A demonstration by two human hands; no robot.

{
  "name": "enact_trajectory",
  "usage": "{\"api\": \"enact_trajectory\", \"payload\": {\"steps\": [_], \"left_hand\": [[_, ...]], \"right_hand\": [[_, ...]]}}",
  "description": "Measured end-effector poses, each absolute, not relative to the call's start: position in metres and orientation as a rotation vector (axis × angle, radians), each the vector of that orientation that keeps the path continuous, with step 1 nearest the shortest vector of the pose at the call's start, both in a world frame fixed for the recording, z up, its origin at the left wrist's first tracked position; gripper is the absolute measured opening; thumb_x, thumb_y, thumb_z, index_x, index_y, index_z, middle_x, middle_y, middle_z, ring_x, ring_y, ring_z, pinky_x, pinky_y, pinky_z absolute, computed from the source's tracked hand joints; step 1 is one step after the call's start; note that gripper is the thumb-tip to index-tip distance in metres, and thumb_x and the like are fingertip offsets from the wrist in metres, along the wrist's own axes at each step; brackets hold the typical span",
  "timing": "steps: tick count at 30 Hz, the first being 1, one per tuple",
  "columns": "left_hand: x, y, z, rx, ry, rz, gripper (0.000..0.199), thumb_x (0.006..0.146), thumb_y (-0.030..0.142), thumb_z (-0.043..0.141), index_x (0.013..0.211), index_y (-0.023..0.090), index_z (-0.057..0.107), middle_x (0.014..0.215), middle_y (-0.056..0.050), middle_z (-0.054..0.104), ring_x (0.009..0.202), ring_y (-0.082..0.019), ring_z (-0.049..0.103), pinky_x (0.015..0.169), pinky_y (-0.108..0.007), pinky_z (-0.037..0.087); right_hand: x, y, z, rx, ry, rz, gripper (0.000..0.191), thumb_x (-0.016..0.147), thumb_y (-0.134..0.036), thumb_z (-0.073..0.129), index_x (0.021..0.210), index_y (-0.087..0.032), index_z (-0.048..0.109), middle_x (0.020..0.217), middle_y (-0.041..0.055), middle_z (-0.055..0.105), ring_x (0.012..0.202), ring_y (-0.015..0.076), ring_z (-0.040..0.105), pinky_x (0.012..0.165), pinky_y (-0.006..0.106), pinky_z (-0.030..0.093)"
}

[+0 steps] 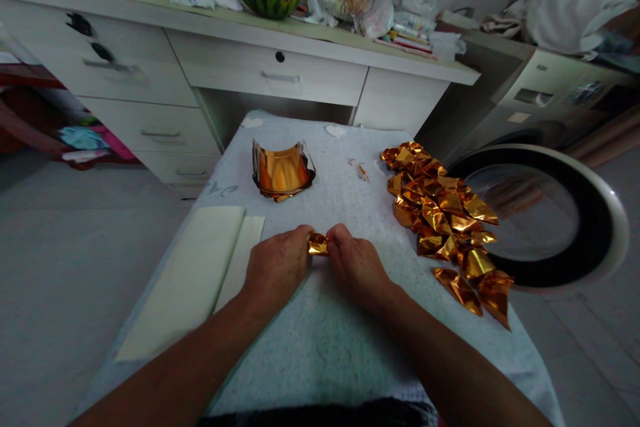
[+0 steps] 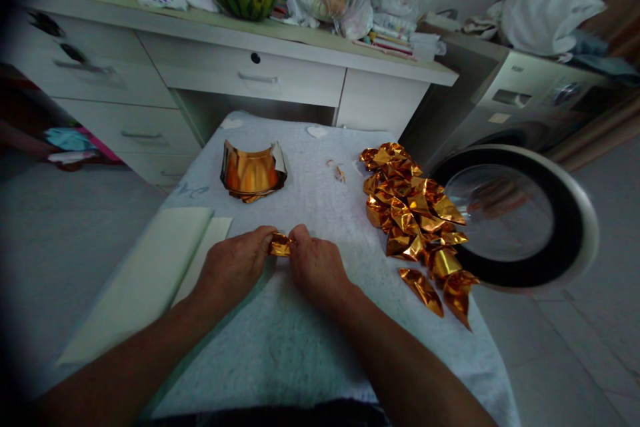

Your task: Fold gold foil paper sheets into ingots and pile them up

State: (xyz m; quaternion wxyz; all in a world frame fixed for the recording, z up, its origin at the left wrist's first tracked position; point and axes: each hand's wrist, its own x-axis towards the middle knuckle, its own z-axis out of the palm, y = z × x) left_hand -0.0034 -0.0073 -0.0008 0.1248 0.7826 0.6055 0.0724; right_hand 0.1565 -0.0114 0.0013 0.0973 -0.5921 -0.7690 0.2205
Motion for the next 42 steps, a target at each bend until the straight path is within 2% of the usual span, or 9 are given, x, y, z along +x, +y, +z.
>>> {"api": "enact_trajectory", "payload": {"steps": [8,15,23,37,42], "left_hand": [[-0.0066,-0.0067,-0.0031,2.29,1.631,0.298,0.027,0.098,0.023,0.033,0.099,0.02,0.06,0.086,-0.004,0.072,0.08,-0.02,0.068,0.069,-0.028,0.045],[-0.0051,-0.0077,-0.0039,2.297,1.595,0.335,0.025,0.096,0.021,0.036,0.103,0.02,0.06,0.091,-0.005,0.073,0.085,-0.021,0.069,0.073,-0.029,0.047],[-0.0046,-0.0076,-0.0055,2.28,1.72,0.358,0.026,0.097,0.023,0.035,0.1,0.022,0.06,0.087,-0.003,0.073,0.08,-0.019,0.068,0.066,-0.027,0.044],[-0.0059,-0.009,-0.006,2.279,1.641,0.425,0.026,0.098,0.025,0.033,0.102,0.022,0.058,0.082,-0.001,0.071,0.074,-0.017,0.067,0.063,-0.026,0.042],[-0.005,-0.0087,-0.0047,2.233,1.64,0.47,0.027,0.098,0.027,0.032,0.105,0.023,0.057,0.085,-0.001,0.071,0.075,-0.017,0.067,0.065,-0.027,0.043]], "right_hand": [[0.1614,-0.0093,-0.004,-1.706,-2.22,0.626,0.015,0.097,-0.022,0.035,0.103,-0.019,0.049,0.072,0.0014,0.065,0.061,0.0163,0.059,0.059,0.025,0.03],[0.1642,-0.0082,-0.0071,-1.695,-2.18,0.621,0.017,0.096,-0.02,0.036,0.106,-0.018,0.05,0.073,0.0026,0.066,0.063,0.0177,0.06,0.061,0.025,0.032],[0.1566,-0.0109,-0.0042,-1.665,-2.235,0.676,0.017,0.096,-0.021,0.037,0.107,-0.017,0.049,0.079,0.0042,0.069,0.067,0.0174,0.062,0.063,0.025,0.035],[0.1642,-0.0093,-0.0044,-1.553,-2.035,0.68,0.015,0.093,-0.023,0.041,0.1,-0.019,0.054,0.064,-0.0023,0.059,0.055,0.0137,0.054,0.057,0.023,0.033],[0.165,-0.0093,-0.0037,-1.521,-2.008,0.664,0.014,0.093,-0.023,0.041,0.095,-0.02,0.054,0.068,-0.0011,0.061,0.058,0.0135,0.054,0.058,0.023,0.035]]}}
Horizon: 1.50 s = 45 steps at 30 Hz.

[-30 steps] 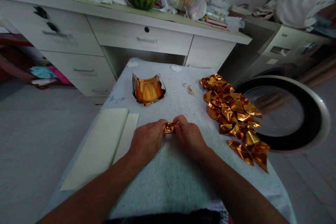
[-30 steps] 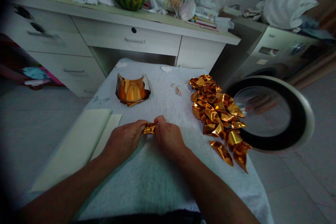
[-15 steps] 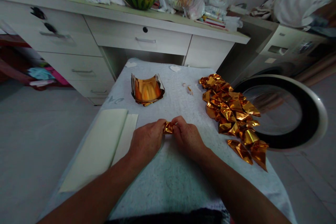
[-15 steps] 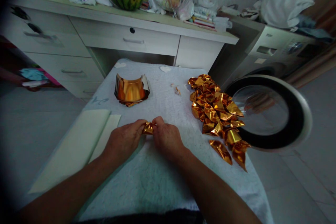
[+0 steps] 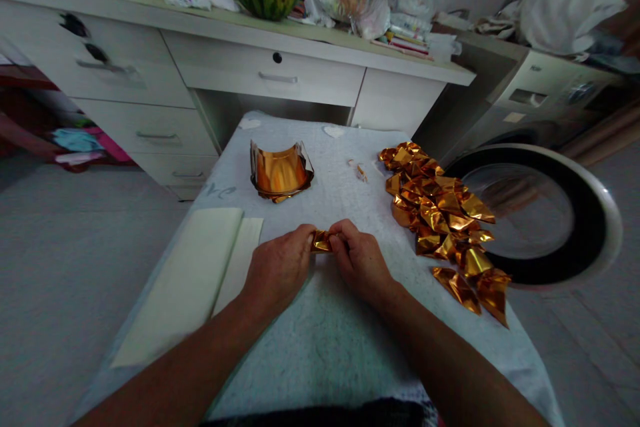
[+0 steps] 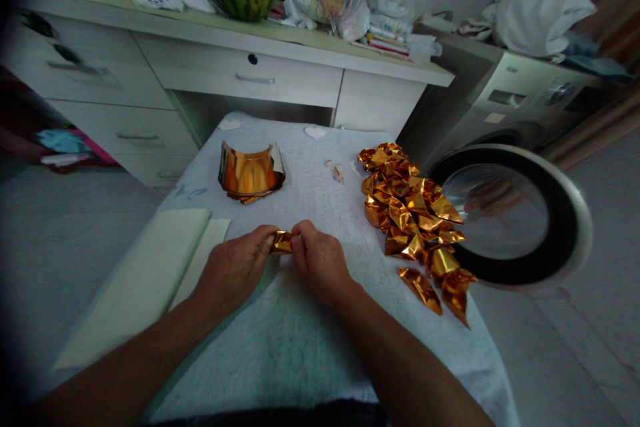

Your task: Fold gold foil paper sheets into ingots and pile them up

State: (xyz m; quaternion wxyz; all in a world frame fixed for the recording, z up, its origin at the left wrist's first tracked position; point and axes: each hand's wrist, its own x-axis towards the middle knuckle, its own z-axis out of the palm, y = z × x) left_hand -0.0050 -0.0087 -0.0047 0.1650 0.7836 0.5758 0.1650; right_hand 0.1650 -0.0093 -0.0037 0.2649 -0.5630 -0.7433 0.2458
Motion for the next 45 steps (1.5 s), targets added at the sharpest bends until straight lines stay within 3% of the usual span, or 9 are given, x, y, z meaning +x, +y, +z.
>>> {"api": "enact_trajectory", "payload": {"steps": [11,23,29,39,45], "left_hand": [[-0.001,-0.006,-0.003,2.22,1.631,0.401,0.024,0.094,0.018,0.034,0.103,0.021,0.056,0.096,-0.004,0.07,0.089,-0.02,0.067,0.073,-0.028,0.046],[-0.001,-0.01,-0.008,2.271,1.519,0.409,0.023,0.099,0.023,0.029,0.101,0.022,0.052,0.088,-0.002,0.069,0.08,-0.018,0.066,0.068,-0.027,0.043],[0.0,-0.008,-0.001,2.256,1.67,0.304,0.017,0.096,0.02,0.038,0.102,0.022,0.053,0.093,-0.003,0.07,0.085,-0.02,0.067,0.064,-0.027,0.041],[-0.003,-0.009,-0.013,2.321,1.49,0.411,0.024,0.099,0.023,0.029,0.106,0.021,0.051,0.093,-0.003,0.069,0.084,-0.019,0.067,0.07,-0.028,0.045],[-0.003,-0.009,-0.01,2.253,1.57,0.462,0.022,0.098,0.022,0.032,0.104,0.022,0.053,0.092,-0.003,0.069,0.084,-0.019,0.067,0.069,-0.028,0.045]], "right_hand": [[0.161,-0.014,-0.005,-1.48,-2.028,0.702,0.013,0.093,-0.022,0.039,0.096,-0.02,0.051,0.066,-0.0015,0.06,0.057,0.014,0.056,0.059,0.023,0.037],[0.165,-0.012,-0.008,-1.503,-1.962,0.619,0.014,0.093,-0.022,0.041,0.102,-0.02,0.051,0.063,-0.0032,0.06,0.05,0.0123,0.052,0.054,0.022,0.034],[0.161,-0.013,-0.008,-1.395,-2.045,0.631,0.015,0.092,-0.02,0.042,0.103,-0.02,0.052,0.065,-0.0031,0.062,0.05,0.0117,0.053,0.054,0.021,0.036],[0.166,-0.01,-0.013,-1.464,-1.991,0.512,0.02,0.092,-0.021,0.043,0.108,-0.018,0.055,0.065,-0.0012,0.064,0.053,0.0137,0.056,0.056,0.023,0.038],[0.163,-0.011,-0.007,-1.46,-1.956,0.638,0.015,0.088,-0.019,0.045,0.099,-0.019,0.057,0.066,-0.002,0.063,0.053,0.012,0.054,0.054,0.022,0.035]]}}
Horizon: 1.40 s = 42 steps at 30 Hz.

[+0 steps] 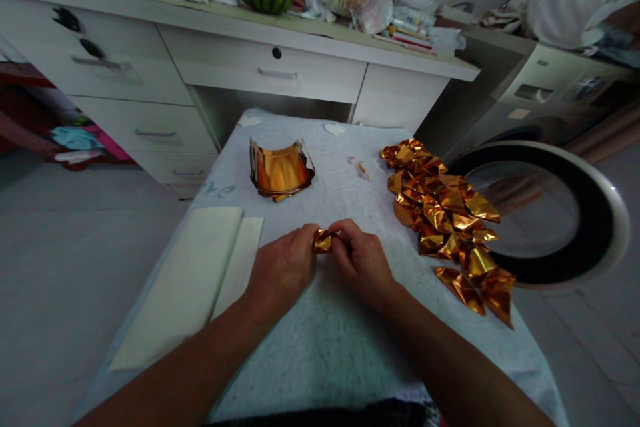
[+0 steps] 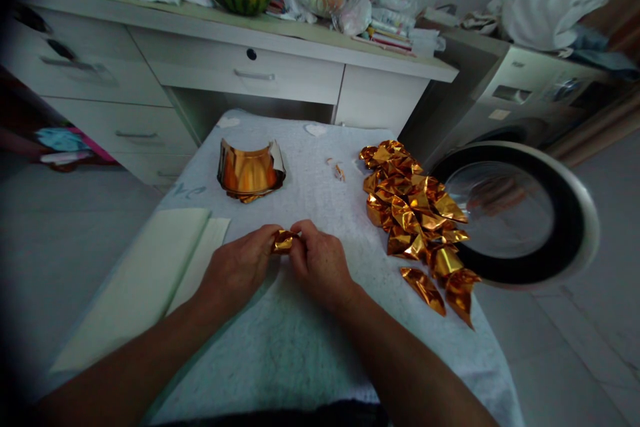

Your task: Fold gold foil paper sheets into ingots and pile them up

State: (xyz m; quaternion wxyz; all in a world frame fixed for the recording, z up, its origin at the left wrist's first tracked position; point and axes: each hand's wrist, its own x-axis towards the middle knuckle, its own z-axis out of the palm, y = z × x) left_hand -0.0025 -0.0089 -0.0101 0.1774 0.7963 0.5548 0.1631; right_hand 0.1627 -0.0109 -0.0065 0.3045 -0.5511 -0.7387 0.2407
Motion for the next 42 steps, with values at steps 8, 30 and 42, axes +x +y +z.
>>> {"api": "enact_trajectory", "payload": {"steps": [8,30,42], "left_hand": [[-0.0025,-0.0117,-0.0141,2.267,1.522,0.58,0.026,0.098,0.022,0.029,0.104,0.021,0.054,0.09,-0.003,0.068,0.081,-0.018,0.065,0.07,-0.028,0.045],[-0.0012,-0.0105,-0.0099,2.282,1.639,0.458,0.024,0.097,0.023,0.033,0.106,0.021,0.055,0.093,-0.004,0.071,0.082,-0.02,0.068,0.066,-0.029,0.045],[-0.004,-0.0111,-0.0105,2.293,1.49,0.549,0.028,0.098,0.025,0.029,0.105,0.022,0.056,0.09,-0.002,0.069,0.08,-0.017,0.066,0.07,-0.028,0.046]], "right_hand": [[0.1625,-0.0104,-0.0052,-1.485,-1.911,0.746,0.009,0.089,-0.018,0.045,0.092,-0.02,0.054,0.065,-0.0027,0.06,0.055,0.0123,0.053,0.054,0.022,0.034],[0.1625,-0.0127,-0.0071,-1.441,-2.032,0.617,0.013,0.094,-0.022,0.04,0.098,-0.02,0.051,0.071,-0.0001,0.064,0.057,0.0139,0.058,0.058,0.024,0.038],[0.1649,-0.0101,-0.0046,-1.531,-2.04,0.594,0.016,0.094,-0.022,0.038,0.101,-0.019,0.051,0.075,0.0022,0.066,0.062,0.0166,0.06,0.061,0.026,0.039]]}}
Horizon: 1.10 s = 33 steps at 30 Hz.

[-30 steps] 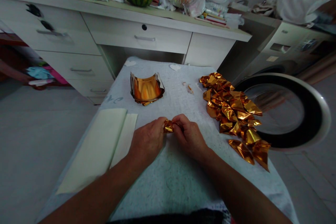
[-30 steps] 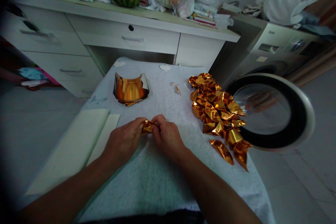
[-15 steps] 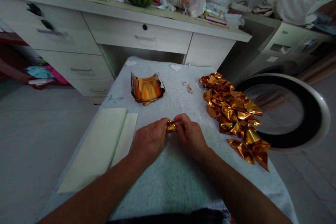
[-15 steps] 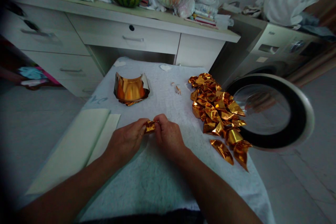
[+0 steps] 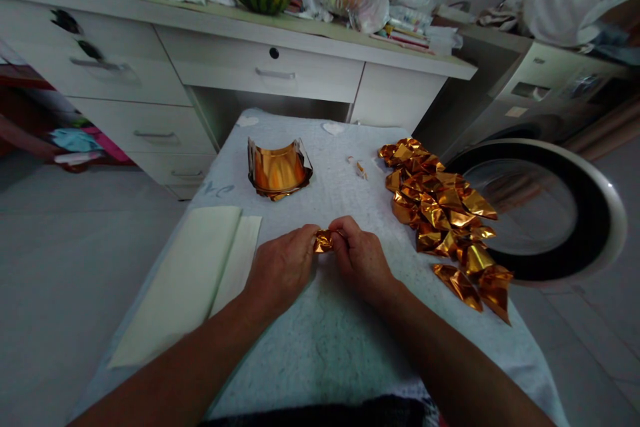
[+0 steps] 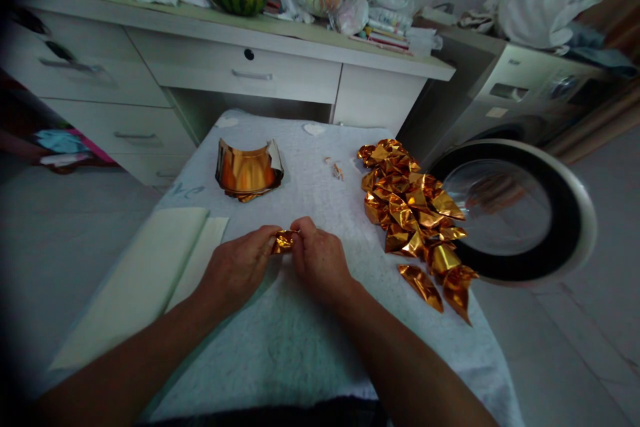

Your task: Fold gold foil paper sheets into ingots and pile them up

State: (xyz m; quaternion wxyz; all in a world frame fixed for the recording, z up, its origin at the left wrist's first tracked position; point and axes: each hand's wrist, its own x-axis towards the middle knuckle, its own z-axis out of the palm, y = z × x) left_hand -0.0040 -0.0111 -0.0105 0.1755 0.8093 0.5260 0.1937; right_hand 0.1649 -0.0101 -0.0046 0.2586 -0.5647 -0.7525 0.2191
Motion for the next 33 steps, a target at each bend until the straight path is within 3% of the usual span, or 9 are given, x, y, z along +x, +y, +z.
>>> {"api": "enact_trajectory", "payload": {"steps": [8,27,33], "left_hand": [[-0.0025,-0.0112,-0.0088,2.298,1.483,0.512,0.026,0.098,0.024,0.031,0.102,0.021,0.057,0.083,-0.001,0.068,0.074,-0.017,0.065,0.066,-0.027,0.043],[-0.0047,-0.0108,-0.0099,2.305,1.454,0.551,0.025,0.098,0.024,0.032,0.105,0.022,0.055,0.085,0.0,0.07,0.074,-0.017,0.066,0.066,-0.027,0.044],[-0.0024,-0.0109,-0.0052,2.275,1.592,0.467,0.022,0.097,0.023,0.033,0.1,0.022,0.055,0.082,-0.001,0.069,0.072,-0.017,0.066,0.061,-0.026,0.042]], "right_hand": [[0.1652,-0.0089,-0.0057,-1.558,-2.036,0.612,0.016,0.094,-0.021,0.039,0.101,-0.019,0.053,0.07,-0.0001,0.063,0.059,0.0151,0.057,0.06,0.025,0.038],[0.1651,-0.0079,-0.0074,-1.483,-1.99,0.728,0.017,0.09,-0.015,0.041,0.105,-0.02,0.047,0.079,0.0011,0.067,0.065,0.0154,0.06,0.063,0.025,0.04],[0.1661,-0.0093,-0.0028,-1.385,-2.064,0.758,0.017,0.089,-0.014,0.041,0.104,-0.021,0.048,0.069,-0.0024,0.062,0.059,0.0144,0.056,0.059,0.024,0.037]]}}
